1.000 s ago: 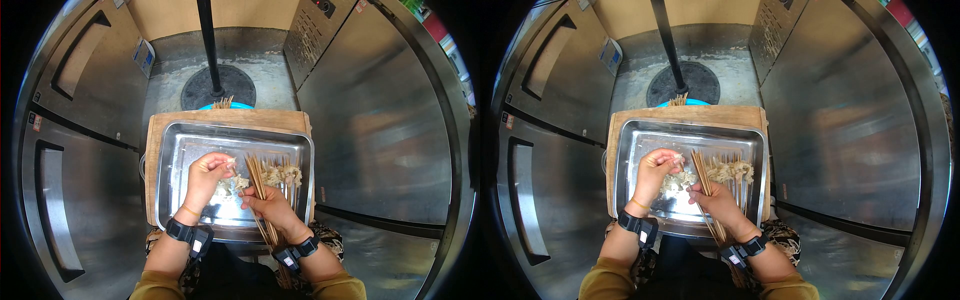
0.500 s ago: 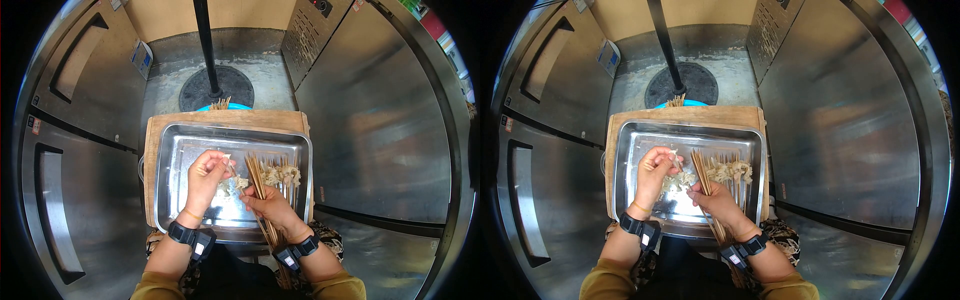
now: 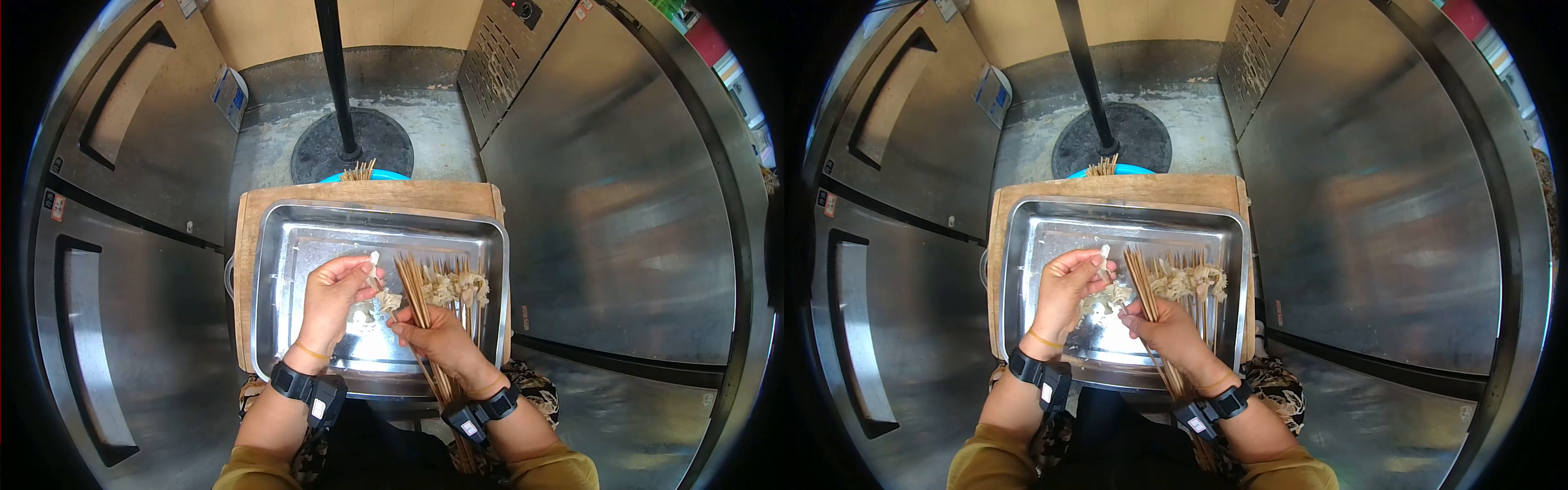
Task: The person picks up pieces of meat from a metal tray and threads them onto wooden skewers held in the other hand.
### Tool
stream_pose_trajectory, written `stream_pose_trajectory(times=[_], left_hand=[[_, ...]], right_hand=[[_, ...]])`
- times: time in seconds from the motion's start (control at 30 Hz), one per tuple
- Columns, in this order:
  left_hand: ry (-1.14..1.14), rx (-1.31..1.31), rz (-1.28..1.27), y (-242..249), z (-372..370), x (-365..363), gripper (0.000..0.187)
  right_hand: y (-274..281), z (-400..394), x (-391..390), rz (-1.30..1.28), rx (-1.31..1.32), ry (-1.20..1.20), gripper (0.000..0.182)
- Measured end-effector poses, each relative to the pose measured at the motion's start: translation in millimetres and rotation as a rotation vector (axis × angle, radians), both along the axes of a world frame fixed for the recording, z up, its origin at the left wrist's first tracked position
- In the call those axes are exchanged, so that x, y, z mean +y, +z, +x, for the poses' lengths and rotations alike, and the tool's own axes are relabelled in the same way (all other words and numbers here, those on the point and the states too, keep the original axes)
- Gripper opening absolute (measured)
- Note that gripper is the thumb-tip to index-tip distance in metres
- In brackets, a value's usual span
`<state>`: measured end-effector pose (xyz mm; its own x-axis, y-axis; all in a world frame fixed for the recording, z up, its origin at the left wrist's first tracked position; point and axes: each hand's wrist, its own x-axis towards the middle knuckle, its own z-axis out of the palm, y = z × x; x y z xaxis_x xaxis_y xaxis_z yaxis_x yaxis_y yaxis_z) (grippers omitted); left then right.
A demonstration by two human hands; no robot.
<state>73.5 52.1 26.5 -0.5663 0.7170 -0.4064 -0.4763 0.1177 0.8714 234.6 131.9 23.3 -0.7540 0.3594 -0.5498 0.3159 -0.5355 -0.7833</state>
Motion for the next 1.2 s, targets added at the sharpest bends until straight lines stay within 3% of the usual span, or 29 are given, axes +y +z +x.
stream_pose_trajectory(times=[0.4,0.9,1.0,1.2], left_hand=[[0.065,-0.34,0.017,-7.7,9.2,-3.8,0.019],[-0.068,-0.316,0.032,-14.5,29.6,-7.8,0.024],[0.003,-0.308,0.004,4.1,22.2,-5.9,0.023],[-0.094,0.417,-0.094,-15.1,-31.6,-25.6,0.02]], right_hand=[[-1.5,0.8,-2.6,0.09,0.002,-0.006,0.01],[0.1,-0.1,1.2,0.031,0.012,-0.089,0.009],[0.8,-1.8,2.5,0.144,0.037,-0.172,0.011],[5.7,8.5,10.7,0.027,0.025,-0.102,0.016]])
